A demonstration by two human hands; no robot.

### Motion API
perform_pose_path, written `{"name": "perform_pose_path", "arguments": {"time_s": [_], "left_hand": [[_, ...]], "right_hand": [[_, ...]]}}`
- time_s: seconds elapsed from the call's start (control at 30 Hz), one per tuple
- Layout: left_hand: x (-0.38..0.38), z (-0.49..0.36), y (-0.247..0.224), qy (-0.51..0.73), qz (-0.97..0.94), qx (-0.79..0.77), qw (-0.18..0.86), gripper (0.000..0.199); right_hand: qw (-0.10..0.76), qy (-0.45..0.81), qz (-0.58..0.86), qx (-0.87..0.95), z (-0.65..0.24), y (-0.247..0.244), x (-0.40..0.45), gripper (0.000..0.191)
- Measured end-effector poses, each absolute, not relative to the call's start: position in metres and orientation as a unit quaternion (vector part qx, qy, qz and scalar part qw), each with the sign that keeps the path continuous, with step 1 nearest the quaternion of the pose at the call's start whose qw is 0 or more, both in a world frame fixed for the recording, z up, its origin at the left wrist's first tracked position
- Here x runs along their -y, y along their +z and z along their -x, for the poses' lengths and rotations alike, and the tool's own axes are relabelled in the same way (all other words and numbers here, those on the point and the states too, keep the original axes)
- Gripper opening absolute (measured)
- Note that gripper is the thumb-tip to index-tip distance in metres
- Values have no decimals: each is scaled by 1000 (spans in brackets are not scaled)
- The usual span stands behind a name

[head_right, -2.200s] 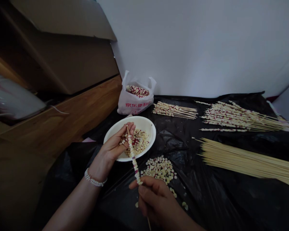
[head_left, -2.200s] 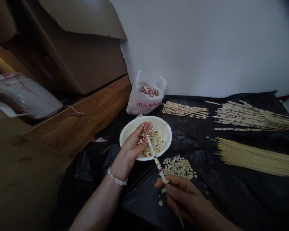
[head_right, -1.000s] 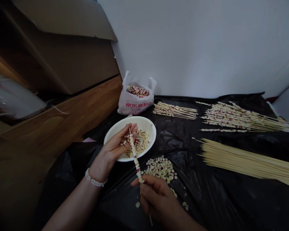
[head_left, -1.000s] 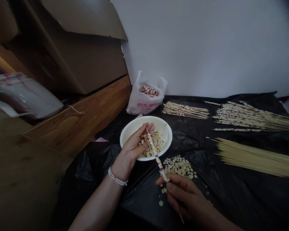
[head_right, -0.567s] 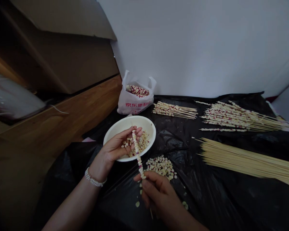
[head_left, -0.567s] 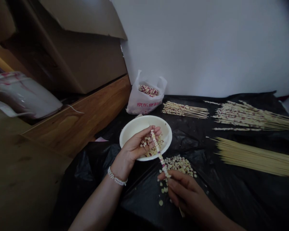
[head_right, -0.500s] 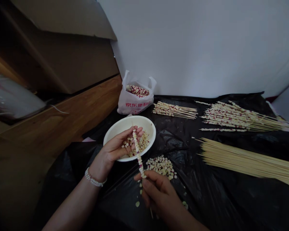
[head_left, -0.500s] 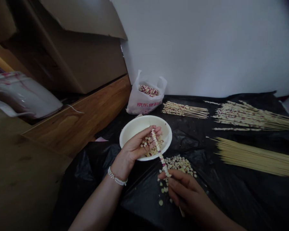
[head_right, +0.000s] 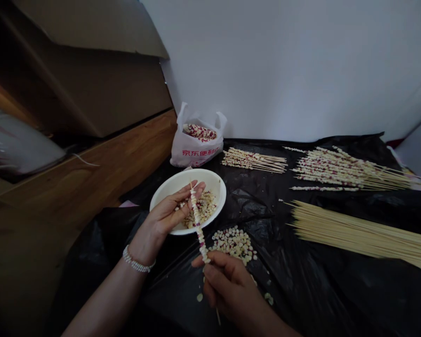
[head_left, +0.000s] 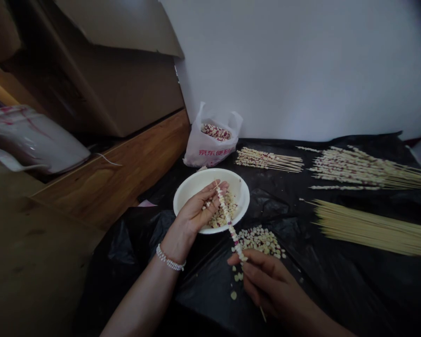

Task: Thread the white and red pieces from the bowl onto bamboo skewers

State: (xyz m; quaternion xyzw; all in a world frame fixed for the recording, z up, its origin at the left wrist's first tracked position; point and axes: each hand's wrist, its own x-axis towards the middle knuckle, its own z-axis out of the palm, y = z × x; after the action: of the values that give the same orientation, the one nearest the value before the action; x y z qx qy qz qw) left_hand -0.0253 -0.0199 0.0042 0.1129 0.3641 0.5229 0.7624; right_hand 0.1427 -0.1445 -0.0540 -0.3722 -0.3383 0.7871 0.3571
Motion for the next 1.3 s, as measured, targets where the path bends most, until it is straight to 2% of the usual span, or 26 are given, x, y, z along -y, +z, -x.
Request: {"name": "perform_pose_path", "arguments": {"time_s": [0.1, 0.27, 0.53, 0.67, 0.9, 1.07, 1.3], "left_hand": [[18, 29, -1, 523, -136, -366, 757, 58], [29, 35, -5, 548, -193, -381, 720, 79], [18, 28, -2, 561, -123, -396, 717, 51], [17, 30, -5, 579, -121, -383, 710, 45], [21, 26, 2, 569, -143, -396, 706, 56], [19, 27, 1, 564, -144, -393, 712, 50], [27, 32, -6, 579, -203, -376, 695, 62]], "right_hand": [[357, 792, 371, 327, -143, -55, 147, 38], [358, 798, 373, 311, -142, -53, 149, 39], [351, 796, 381, 313, -142, -51, 148, 40], [345, 799, 374, 321, -141, -51, 149, 38], [336, 814, 362, 308, -141, -49, 147, 39], [340, 811, 373, 297, -142, -47, 146, 38], [344, 816, 360, 293, -142, -51, 149, 35]]}}
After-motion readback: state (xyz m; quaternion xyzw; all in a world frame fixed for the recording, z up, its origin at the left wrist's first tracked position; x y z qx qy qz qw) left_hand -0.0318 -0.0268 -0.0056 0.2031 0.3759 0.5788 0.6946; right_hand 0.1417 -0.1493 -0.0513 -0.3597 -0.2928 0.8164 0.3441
